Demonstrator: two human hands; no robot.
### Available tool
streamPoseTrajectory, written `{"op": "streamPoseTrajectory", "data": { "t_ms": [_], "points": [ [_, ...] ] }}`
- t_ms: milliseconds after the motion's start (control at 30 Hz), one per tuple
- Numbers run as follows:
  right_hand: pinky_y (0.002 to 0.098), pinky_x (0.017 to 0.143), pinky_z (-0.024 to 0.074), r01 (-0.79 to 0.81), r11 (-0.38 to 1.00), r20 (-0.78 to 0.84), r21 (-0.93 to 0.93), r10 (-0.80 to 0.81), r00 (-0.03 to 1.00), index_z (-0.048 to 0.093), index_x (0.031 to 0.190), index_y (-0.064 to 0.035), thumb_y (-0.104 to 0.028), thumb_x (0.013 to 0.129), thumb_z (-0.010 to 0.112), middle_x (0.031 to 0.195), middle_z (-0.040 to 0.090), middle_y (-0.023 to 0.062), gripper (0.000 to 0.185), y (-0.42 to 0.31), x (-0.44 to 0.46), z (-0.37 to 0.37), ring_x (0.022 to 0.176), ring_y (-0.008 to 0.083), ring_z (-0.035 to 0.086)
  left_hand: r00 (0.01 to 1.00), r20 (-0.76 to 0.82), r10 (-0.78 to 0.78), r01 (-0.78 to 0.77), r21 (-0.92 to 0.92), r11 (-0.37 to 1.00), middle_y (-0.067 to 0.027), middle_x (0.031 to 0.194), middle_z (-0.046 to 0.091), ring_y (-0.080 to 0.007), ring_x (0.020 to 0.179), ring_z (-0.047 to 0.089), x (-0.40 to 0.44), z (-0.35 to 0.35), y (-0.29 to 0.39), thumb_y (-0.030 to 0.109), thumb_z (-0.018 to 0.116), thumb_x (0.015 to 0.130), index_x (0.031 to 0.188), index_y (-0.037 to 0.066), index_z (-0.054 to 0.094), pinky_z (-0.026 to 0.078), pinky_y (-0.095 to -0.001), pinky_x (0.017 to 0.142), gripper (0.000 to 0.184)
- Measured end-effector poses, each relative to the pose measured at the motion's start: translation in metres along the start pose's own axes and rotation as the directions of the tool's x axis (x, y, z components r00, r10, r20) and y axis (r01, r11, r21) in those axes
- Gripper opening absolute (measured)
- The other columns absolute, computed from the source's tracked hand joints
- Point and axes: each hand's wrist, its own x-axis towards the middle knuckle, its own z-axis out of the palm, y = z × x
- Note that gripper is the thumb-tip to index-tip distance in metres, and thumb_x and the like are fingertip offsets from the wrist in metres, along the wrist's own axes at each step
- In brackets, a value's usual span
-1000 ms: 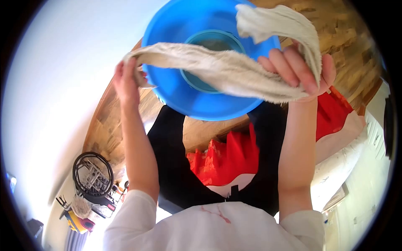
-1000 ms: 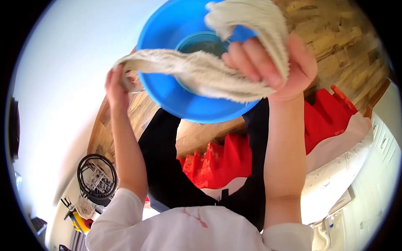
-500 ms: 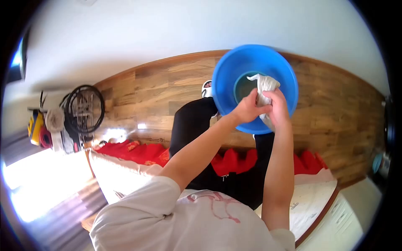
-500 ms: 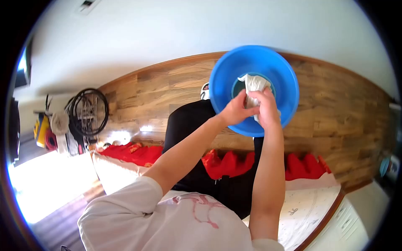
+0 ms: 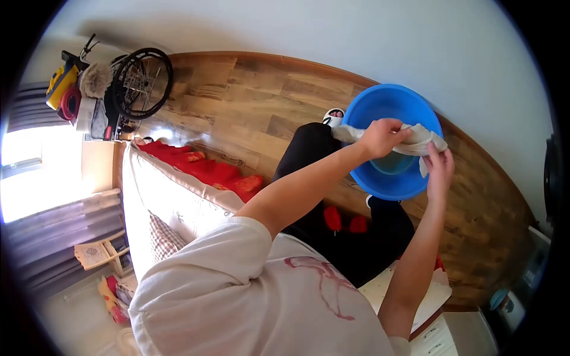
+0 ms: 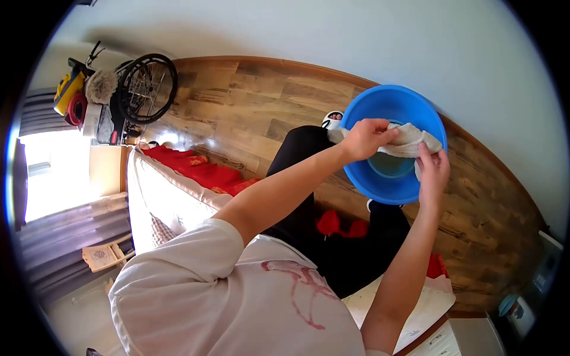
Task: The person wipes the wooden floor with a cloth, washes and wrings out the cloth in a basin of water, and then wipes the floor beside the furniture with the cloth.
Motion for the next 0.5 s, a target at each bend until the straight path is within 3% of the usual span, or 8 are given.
{"op": "streamPoseTrajectory", "data": {
  "t_ms": [67,100,200,233,333,367,400,500],
  "points": [
    [0.0375,0.098,0.0488,0.02,0.986,0.024,0.163,-0.024,0.999,0.053,0.124,-0.0034,-0.018,0.095,0.063,0.124,0.059,0.0107,0.034,0.005,-0.001,-0.001,0.114,0.022,0.06,0.999,-0.03,0.024,-0.026,-0.081,0.996,-0.0156,0.08,0.068,-0.0254,0.073,0.065,0.001,-0.002,0.003,0.033,0.063,0.092,0.093,0.0,0.068,0.049,-0.0383,0.069,0.033],
    [0.0417,0.102,0.0465,-0.005,0.985,0.042,0.174,-0.002,0.999,0.049,0.128,-0.004,-0.016,0.097,0.06,0.13,0.056,0.0119,0.035,0.003,-0.002,0.0,0.12,0.0262,0.057,0.997,-0.02,0.075,-0.077,-0.202,0.976,-0.0118,0.078,0.068,-0.0185,0.07,0.061,0.005,0.001,0.001,0.031,0.063,0.093,0.095,0.001,0.068,0.049,-0.0357,0.068,0.031],
    [0.0388,0.098,0.0477,-0.076,0.974,0.038,0.213,0.07,0.997,0.05,0.129,-0.0051,-0.015,0.097,0.058,0.125,0.058,0.0101,0.035,-0.003,-0.002,0.007,0.114,0.023,0.059,0.997,-0.002,0.076,-0.073,-0.299,0.951,-0.0093,0.074,0.065,-0.0132,0.069,0.055,0.011,0.003,0.002,0.03,0.064,0.093,0.095,0.0,0.067,0.048,-0.0333,0.068,0.03],
    [0.0374,0.096,0.0476,-0.095,0.972,0.0,0.213,0.098,0.995,0.049,0.131,-0.0053,-0.015,0.097,0.058,0.125,0.058,0.0093,0.036,0.002,0.001,0.003,0.113,0.0217,0.059,0.997,0.074,0.036,-0.012,-0.302,0.953,0.0,0.085,0.065,-0.0061,0.081,0.056,0.009,-0.005,0.012,0.027,0.062,0.098,0.102,-0.001,0.067,0.048,-0.0253,0.073,0.029],
    [0.0349,0.091,0.0464,-0.134,0.97,-0.094,0.201,0.155,0.983,0.046,0.135,-0.0059,-0.015,0.098,0.057,0.124,0.059,0.0076,0.04,0.035,0.023,-0.028,0.11,0.0184,0.059,0.999,0.018,0.045,-0.032,-0.439,0.898,0.0014,0.084,0.063,-0.0059,0.078,0.054,0.017,-0.014,0.011,0.027,0.062,0.098,0.1,0.001,0.067,0.047,-0.0248,0.071,0.026],
    [0.0353,0.09,0.0457,-0.13,0.974,-0.113,0.187,0.153,0.982,0.046,0.135,-0.0059,-0.017,0.098,0.057,0.124,0.059,0.0075,0.04,0.044,0.03,-0.04,0.109,0.0179,0.059,0.997,0.018,0.072,-0.047,-0.59,0.806,0.0019,0.084,0.062,-0.0063,0.077,0.054,0.02,-0.018,0.012,0.027,0.061,0.098,0.099,0.003,0.067,0.048,-0.0253,0.07,0.024],
    [0.0357,0.09,0.0449,-0.125,0.977,-0.134,0.173,0.149,0.98,0.046,0.136,-0.0059,-0.018,0.098,0.058,0.124,0.059,0.0074,0.041,0.054,0.036,-0.048,0.108,0.0174,0.059,0.995,0.022,0.097,-0.065,-0.592,0.803,0.0016,0.084,0.063,-0.0068,0.078,0.055,0.022,-0.023,0.012,0.026,0.06,0.099,0.099,0.003,0.067,0.048,-0.0258,0.07,0.024],
    [0.0381,0.099,0.0401,-0.079,0.979,-0.124,0.186,0.103,0.987,0.039,0.142,-0.007,-0.027,0.097,0.06,0.128,0.057,0.0095,0.053,0.083,0.048,-0.07,0.115,0.0205,0.057,0.986,0.055,0.156,-0.084,-0.647,0.758,0.0,0.088,0.065,-0.0083,0.083,0.059,0.025,-0.034,0.011,0.025,0.058,0.1,0.102,0.003,0.065,0.05,-0.0272,0.072,0.023]
  ]
}}
